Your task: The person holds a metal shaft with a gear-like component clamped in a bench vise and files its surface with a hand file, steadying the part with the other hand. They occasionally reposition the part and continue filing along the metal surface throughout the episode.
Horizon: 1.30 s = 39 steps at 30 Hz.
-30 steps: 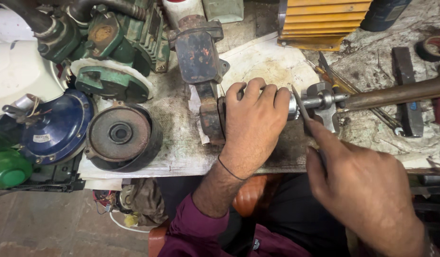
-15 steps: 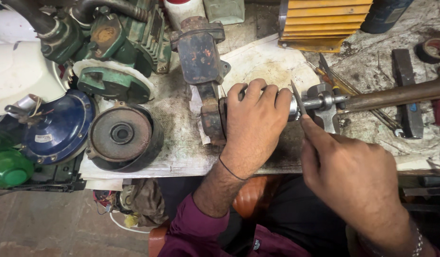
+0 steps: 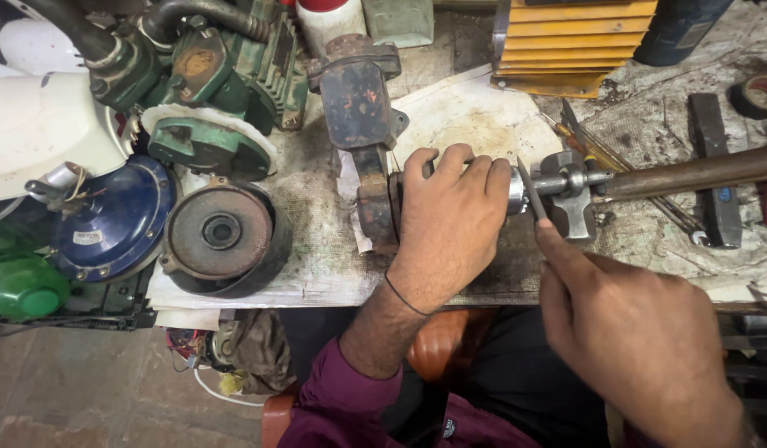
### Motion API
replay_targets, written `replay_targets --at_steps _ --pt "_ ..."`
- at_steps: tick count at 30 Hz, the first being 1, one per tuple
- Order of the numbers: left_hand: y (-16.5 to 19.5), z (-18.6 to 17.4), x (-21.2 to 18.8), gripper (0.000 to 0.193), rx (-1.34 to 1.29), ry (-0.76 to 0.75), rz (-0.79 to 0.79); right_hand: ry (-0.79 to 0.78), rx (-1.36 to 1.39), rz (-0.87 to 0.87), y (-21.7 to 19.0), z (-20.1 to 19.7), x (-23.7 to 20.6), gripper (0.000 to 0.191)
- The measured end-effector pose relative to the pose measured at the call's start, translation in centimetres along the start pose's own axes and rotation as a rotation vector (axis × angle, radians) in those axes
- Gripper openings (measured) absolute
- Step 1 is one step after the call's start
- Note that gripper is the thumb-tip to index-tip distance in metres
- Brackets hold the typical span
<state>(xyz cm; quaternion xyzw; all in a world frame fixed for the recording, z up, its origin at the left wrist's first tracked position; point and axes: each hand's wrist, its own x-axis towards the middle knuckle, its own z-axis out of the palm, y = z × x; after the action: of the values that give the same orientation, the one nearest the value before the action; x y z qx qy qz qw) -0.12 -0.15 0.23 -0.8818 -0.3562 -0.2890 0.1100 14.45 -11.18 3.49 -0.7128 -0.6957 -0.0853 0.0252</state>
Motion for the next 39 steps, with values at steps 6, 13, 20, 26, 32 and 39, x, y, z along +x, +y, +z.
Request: replay_targets --at_steps 6,13,20,26,32,39 --pt "-0.1 -0.1 0.1 0.041 -0.027 0.032 0.009 0.003 0.016 0.005 0.1 0.3 -0.2 0.044" --pt "-0.1 -0.2 0.0 0.039 -0.052 0.024 0.001 0.032 0.010 0.004 0.4 0.5 0.0 0.040" --pt "0.0 0.0 0.0 0.030 -0.051 0.034 -0.016 0.094 0.126 0.033 0.2 0.8 0.6 0.035" --pt "0.2 0.1 0.1 0.029 -0.030 0.070 -0.016 0.008 0.048 0.016 0.3 0.2 0.5 0.037" --pt "0.2 0.0 0.0 0.027 -0.017 0.068 -0.013 0.057 0.031 0.001 0.2 -0.2 0.6 0.037" --pt "0.2 0.1 0.0 0.029 -0.007 0.060 -0.015 0.080 0.102 0.031 0.0 -0.7 0.8 0.037"
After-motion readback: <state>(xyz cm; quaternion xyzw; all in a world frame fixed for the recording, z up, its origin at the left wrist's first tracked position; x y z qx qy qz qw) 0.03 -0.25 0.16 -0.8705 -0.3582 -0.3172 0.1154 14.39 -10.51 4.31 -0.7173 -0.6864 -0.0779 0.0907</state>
